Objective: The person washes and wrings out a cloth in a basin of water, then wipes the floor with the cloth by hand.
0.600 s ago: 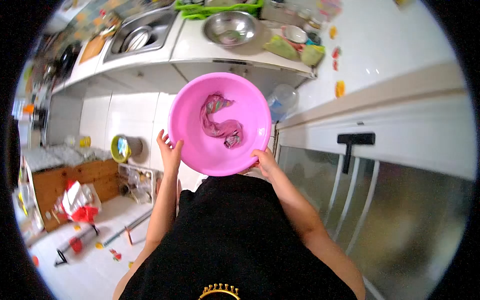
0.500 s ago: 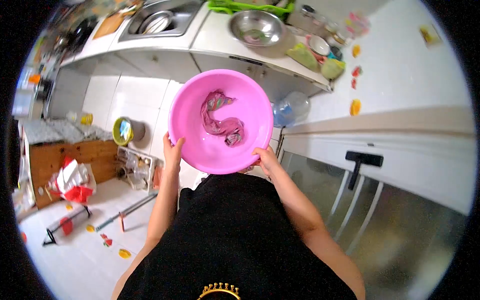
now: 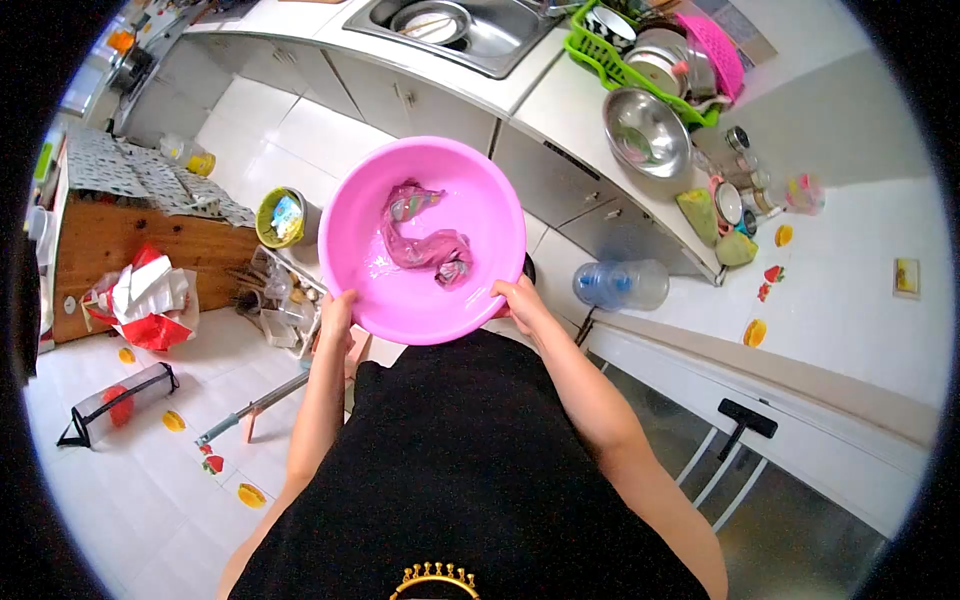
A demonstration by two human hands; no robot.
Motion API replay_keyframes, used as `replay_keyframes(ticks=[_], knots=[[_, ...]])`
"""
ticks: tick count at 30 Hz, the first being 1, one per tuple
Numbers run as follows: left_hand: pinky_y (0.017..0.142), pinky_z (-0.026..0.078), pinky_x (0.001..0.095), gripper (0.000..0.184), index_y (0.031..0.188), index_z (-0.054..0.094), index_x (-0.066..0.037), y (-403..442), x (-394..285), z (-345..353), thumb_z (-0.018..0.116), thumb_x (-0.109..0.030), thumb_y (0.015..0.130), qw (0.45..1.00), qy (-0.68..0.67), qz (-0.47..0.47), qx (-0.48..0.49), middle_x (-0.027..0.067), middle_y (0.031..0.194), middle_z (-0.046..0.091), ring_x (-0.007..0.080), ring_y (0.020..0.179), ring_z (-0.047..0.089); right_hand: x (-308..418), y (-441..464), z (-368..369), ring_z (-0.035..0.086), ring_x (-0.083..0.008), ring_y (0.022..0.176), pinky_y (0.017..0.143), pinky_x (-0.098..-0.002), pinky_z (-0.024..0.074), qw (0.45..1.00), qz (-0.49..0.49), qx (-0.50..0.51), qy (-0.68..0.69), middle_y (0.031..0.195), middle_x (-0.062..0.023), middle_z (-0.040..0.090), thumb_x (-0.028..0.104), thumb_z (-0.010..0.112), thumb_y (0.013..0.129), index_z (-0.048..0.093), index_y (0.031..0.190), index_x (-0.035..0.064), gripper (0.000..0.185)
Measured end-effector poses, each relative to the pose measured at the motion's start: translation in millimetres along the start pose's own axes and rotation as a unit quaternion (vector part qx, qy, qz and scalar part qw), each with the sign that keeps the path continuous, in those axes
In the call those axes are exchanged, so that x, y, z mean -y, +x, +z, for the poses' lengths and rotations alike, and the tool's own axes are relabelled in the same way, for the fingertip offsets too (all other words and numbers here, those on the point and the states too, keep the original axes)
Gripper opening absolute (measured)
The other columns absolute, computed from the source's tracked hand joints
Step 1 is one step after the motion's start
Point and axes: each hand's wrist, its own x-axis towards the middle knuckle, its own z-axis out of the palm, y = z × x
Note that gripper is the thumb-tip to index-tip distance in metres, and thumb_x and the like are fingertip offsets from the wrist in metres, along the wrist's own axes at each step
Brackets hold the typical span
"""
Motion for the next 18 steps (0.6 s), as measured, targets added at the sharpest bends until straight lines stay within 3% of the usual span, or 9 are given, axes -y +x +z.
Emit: replay_keyframes(ticks=[10,13,16,18], knots=[[0.051,0.041,0.0282,0.019,0.093,0.064,0.002,38,-30,-67,0.058,-0.008,0.078,0.996,-0.067,0.018,-0.049,0.0033,0.076,0.061,0.0136,0.059,0.055,44,68,88,0.068,-0.0239,0.083,0.064,-0.0375,0.0618,0.995,0.005,0.054,-0.081,0.098,-0.0136,0.063,0.009,0.058,0.079,0.052,0.119,-0.0038,0.042],[0.051,0.04,0.0283,0.019,0.092,0.063,0.002,37,-34,-80,0.059,-0.009,0.077,0.995,-0.081,0.023,-0.055,0.003,0.074,0.06,0.013,0.058,0.054,47,84,103,0.068,-0.0231,0.08,0.063,-0.0373,0.0617,0.993,0.015,0.067,-0.099,0.094,-0.0127,0.064,0.009,0.059,0.078,0.055,0.113,-0.0037,0.037],[0.058,0.044,0.0289,0.025,0.095,0.066,0.005,37,-39,-86,0.059,-0.009,0.077,0.992,-0.09,0.015,-0.087,0.0064,0.079,0.065,0.0153,0.066,0.059,55,94,118,0.068,-0.0228,0.078,0.062,-0.0367,0.0613,0.991,0.019,0.074,-0.111,0.093,-0.0118,0.064,0.009,0.059,0.078,0.055,0.112,-0.0034,0.036],[0.055,0.043,0.0284,0.022,0.093,0.064,0.003,34,-45,-89,0.06,-0.011,0.077,0.994,-0.074,-0.01,-0.084,0.0047,0.076,0.063,0.0145,0.062,0.057,60,95,126,0.068,-0.023,0.077,0.061,-0.0365,0.0609,0.991,0.021,0.069,-0.113,0.091,-0.0111,0.064,0.009,0.058,0.078,0.055,0.112,-0.0031,0.036]])
